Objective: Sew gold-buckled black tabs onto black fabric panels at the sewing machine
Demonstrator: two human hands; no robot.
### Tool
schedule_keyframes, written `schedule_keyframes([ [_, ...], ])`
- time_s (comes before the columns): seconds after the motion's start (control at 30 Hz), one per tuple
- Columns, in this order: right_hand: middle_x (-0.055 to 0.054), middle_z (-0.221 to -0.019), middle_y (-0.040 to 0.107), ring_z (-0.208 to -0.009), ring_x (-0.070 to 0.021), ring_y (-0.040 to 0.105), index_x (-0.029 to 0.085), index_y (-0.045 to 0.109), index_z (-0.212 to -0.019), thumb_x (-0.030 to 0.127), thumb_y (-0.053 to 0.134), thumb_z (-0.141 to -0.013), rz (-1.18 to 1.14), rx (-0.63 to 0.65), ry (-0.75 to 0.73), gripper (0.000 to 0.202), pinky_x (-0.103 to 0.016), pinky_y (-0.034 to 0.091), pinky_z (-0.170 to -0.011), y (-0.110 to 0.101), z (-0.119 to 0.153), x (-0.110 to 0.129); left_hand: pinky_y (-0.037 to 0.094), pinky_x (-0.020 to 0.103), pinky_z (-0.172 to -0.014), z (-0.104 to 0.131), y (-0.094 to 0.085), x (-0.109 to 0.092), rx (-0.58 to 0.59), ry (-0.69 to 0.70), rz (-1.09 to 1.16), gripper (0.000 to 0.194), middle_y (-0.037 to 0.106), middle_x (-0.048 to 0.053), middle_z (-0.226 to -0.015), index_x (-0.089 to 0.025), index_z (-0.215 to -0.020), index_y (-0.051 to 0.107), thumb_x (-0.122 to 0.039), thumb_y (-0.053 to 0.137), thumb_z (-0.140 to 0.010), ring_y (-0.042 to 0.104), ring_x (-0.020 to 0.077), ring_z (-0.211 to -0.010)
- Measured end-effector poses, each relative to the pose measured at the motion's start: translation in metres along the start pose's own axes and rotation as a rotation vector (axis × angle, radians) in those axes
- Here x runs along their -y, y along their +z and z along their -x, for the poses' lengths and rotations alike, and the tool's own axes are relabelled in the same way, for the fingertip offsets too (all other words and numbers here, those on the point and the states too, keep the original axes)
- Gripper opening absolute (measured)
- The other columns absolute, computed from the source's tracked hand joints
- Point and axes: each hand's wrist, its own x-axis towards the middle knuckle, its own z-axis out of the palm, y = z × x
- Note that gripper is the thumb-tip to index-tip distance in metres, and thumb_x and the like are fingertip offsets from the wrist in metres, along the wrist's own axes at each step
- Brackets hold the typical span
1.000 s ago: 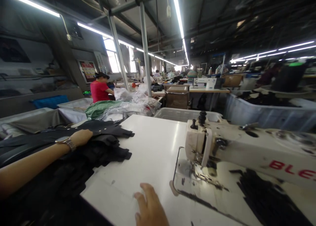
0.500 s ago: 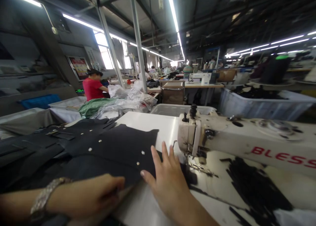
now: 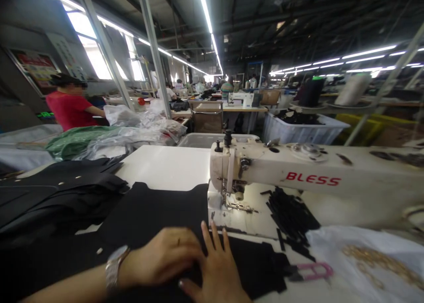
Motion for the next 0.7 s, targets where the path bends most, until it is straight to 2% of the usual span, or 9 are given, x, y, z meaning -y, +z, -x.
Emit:
schedule_keyframes([
  [0.03, -0.011, -0.137, 0.018, -0.123, -0.0359, 0.016, 0.031, 0.027, -0.13, 0.057, 0.047, -0.073, 0.025, -0.016, 0.0, 0.065, -0.058, 0.022, -0.092, 0.003, 0.005, -0.002, 0.04, 0.038, -0.092, -0.008, -0.007, 0.016, -0.1, -0.041, -0.102, 0.034, 0.05, 0.011, -0.117, -0.02, -0.118, 0.044, -0.031, 0.031, -0.088, 0.047, 0.0215, -0.108],
  [0.07, -0.013, -0.137, 0.019, -0.121, -0.0374, 0.019, 0.031, 0.026, -0.131, 0.059, 0.046, -0.072, 0.052, -0.037, -0.006, 0.068, -0.059, 0.024, -0.09, 0.006, 0.01, -0.005, 0.035, 0.042, -0.096, -0.016, -0.01, 0.03, -0.15, -0.096, -0.191, 0.04, 0.041, 0.013, -0.126, -0.017, -0.122, 0.038, -0.034, 0.034, -0.087, 0.04, 0.0238, -0.115],
  [0.17, -0.014, -0.133, 0.029, -0.116, -0.039, 0.031, 0.03, 0.023, -0.132, 0.058, 0.047, -0.073, 0.163, -0.131, -0.048, 0.07, -0.058, 0.034, -0.083, 0.015, 0.024, -0.015, 0.023, 0.047, -0.101, -0.036, -0.005, 0.057, -0.123, -0.161, -0.328, 0.054, 0.023, 0.014, -0.137, -0.015, -0.13, 0.025, -0.04, 0.038, -0.084, 0.022, 0.0259, -0.126],
  [0.3, -0.012, -0.123, 0.045, -0.106, -0.0336, 0.046, 0.031, 0.023, -0.132, 0.041, 0.046, -0.081, 0.432, -0.221, -0.117, 0.056, -0.048, 0.044, -0.075, 0.018, 0.041, -0.028, 0.019, 0.046, -0.102, -0.05, 0.015, 0.051, -0.089, -0.143, -0.346, 0.057, 0.018, 0.011, -0.139, -0.017, -0.133, 0.018, -0.042, 0.037, -0.084, 0.015, 0.0242, -0.128],
  [0.43, -0.015, -0.117, 0.05, -0.101, -0.0335, 0.051, 0.026, 0.028, -0.131, 0.039, 0.044, -0.082, 0.57, -0.227, -0.171, 0.054, -0.046, 0.048, -0.07, 0.014, 0.047, -0.031, 0.02, 0.045, -0.102, -0.054, 0.021, 0.038, -0.099, -0.157, -0.343, 0.057, 0.018, 0.01, -0.139, -0.018, -0.133, 0.018, -0.041, 0.036, -0.084, 0.015, 0.0242, -0.128],
  [0.53, -0.014, -0.118, 0.049, -0.104, -0.0328, 0.049, 0.027, 0.03, -0.13, 0.041, 0.046, -0.081, 0.505, -0.207, -0.152, 0.054, -0.046, 0.048, -0.072, 0.01, 0.047, -0.027, 0.02, 0.046, -0.102, -0.054, 0.02, 0.038, -0.082, -0.144, -0.346, 0.055, 0.019, 0.008, -0.139, -0.02, -0.133, 0.019, -0.041, 0.037, -0.084, 0.015, 0.0244, -0.128],
  [0.6, -0.013, -0.119, 0.05, -0.108, -0.0313, 0.046, 0.023, 0.038, -0.126, 0.045, 0.047, -0.079, 0.369, -0.242, -0.163, 0.052, -0.045, 0.046, -0.077, 0.002, 0.051, -0.024, 0.021, 0.046, -0.101, -0.054, 0.021, 0.04, -0.086, -0.125, -0.354, 0.053, 0.02, 0.007, -0.139, -0.023, -0.132, 0.019, -0.04, 0.036, -0.085, 0.016, 0.0245, -0.127],
  [0.63, -0.012, -0.118, 0.051, -0.11, -0.0294, 0.044, 0.02, 0.045, -0.12, 0.043, 0.048, -0.079, 0.282, -0.274, -0.168, 0.047, -0.042, 0.046, -0.08, -0.005, 0.054, -0.024, 0.021, 0.046, -0.101, -0.054, 0.022, 0.041, -0.09, -0.12, -0.36, 0.052, 0.02, 0.006, -0.139, -0.024, -0.132, 0.019, -0.039, 0.035, -0.085, 0.016, 0.0245, -0.127],
  [0.7, -0.009, -0.112, 0.056, -0.11, -0.0237, 0.045, 0.019, 0.056, -0.104, 0.03, 0.048, -0.08, 0.12, -0.363, -0.136, 0.028, -0.035, 0.044, -0.084, -0.025, 0.067, -0.03, 0.021, 0.046, -0.101, -0.054, 0.023, 0.043, -0.091, -0.117, -0.376, 0.051, 0.018, 0.005, -0.14, -0.025, -0.133, 0.018, -0.039, 0.034, -0.086, 0.016, 0.0245, -0.127],
])
